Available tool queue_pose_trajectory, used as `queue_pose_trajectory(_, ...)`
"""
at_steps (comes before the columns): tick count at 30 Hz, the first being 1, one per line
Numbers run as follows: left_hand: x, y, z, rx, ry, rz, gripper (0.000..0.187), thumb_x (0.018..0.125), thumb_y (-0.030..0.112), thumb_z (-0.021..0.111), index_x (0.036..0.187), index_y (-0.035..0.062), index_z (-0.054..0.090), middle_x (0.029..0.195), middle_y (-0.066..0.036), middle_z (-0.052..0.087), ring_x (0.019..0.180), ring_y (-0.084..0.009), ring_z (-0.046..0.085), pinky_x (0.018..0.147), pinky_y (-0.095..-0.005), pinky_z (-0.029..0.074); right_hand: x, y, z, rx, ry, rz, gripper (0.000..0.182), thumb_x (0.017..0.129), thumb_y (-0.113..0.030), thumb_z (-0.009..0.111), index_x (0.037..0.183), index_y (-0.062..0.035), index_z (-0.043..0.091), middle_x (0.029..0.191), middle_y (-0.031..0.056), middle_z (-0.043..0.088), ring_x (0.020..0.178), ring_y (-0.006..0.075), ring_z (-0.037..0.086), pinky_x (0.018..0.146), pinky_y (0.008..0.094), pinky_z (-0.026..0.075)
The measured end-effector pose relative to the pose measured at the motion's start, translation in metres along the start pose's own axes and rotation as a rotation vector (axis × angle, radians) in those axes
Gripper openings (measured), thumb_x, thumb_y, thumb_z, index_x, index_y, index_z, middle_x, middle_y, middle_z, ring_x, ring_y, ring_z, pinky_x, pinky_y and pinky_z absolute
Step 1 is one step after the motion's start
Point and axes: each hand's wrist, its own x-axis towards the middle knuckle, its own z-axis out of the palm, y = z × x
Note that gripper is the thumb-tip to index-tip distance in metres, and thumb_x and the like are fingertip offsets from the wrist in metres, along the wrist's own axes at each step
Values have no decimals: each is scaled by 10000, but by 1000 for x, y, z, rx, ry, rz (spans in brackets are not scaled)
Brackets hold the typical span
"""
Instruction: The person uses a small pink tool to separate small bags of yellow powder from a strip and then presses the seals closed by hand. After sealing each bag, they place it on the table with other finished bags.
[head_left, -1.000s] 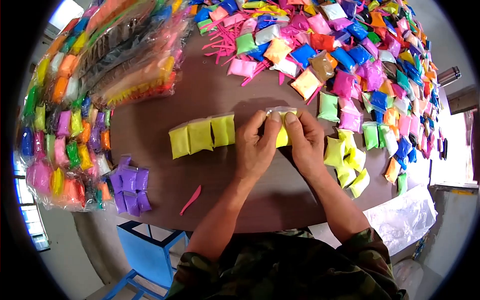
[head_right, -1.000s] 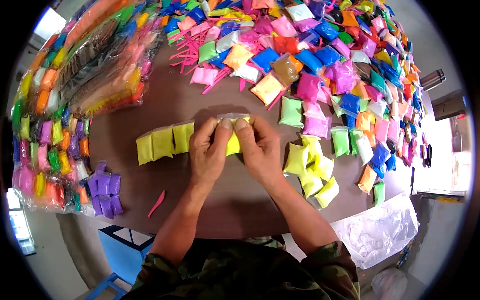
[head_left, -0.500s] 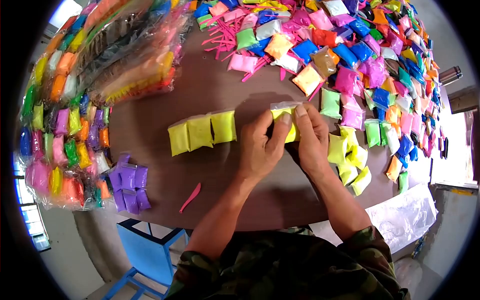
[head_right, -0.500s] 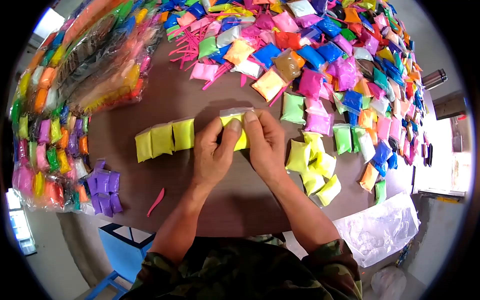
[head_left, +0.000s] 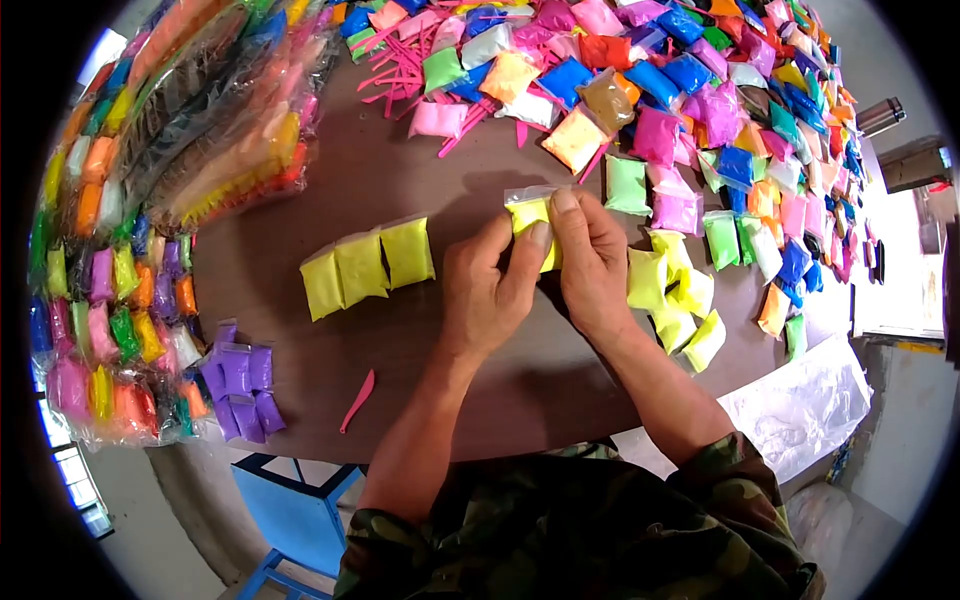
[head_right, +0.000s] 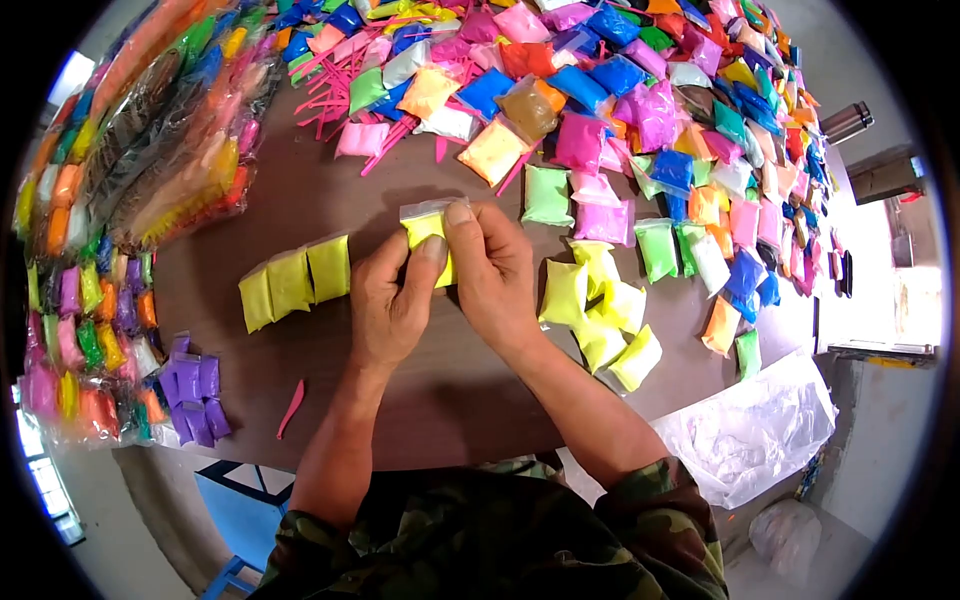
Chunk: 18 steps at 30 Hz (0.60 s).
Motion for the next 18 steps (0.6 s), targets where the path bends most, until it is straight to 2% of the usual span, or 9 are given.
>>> queue_pose_trajectory(6,-1,0,0,-18,26,-29,267,1000,209,672,866,-17,622,634,-135,578,527,-163,490,516,-351,421,2,-12,3,-27,-90,120,393,1121,-336,497,928,-34,657,784,-55,577,705,9,473,580,227,390)
queue_pose_trajectory(10,-1,-1,0,-104,-7,-46,269,1005,199,665,844,-11,619,623,-115,579,528,-144,485,512,-344,416,0,-5,1,-31,-49,57,400,1120,-349,499,937,-33,662,785,-55,578,687,11,467,566,225,382)
queue_pose_trajectory(13,-2,1,-2,-22,-104,-32,288,1009,193,662,809,-6,604,604,-88,572,524,-126,476,505,-336,411,1,-6,3,63,35,52,406,1116,-363,506,936,-36,665,762,-59,572,672,13,468,558,218,376)
queue_pose_trajectory(15,-3,4,1,-39,-55,-67,322,1010,201,666,777,-5,582,586,-76,561,515,-123,472,498,-334,407,-1,-3,-2,36,-4,87,415,1123,-376,482,1050,-26,691,867,-38,626,745,31,525,636,208,418)
queue_pose_trajectory(16,-3,2,0,-39,-56,-69,322,1010,201,666,777,-5,582,586,-76,561,515,-123,472,498,-334,407,-1,-5,-2,36,-3,88,415,1123,-376,482,1050,-26,691,867,-38,626,745,31,525,636,208,418)
queue_pose_trajectory(18,-3,-2,-1,15,-25,-30,342,1012,210,666,764,-2,565,578,-73,556,504,-125,467,492,-334,404,1,-9,-1,33,-44,165,411,1118,-372,494,920,-48,650,740,-48,570,631,9,463,512,219,356)
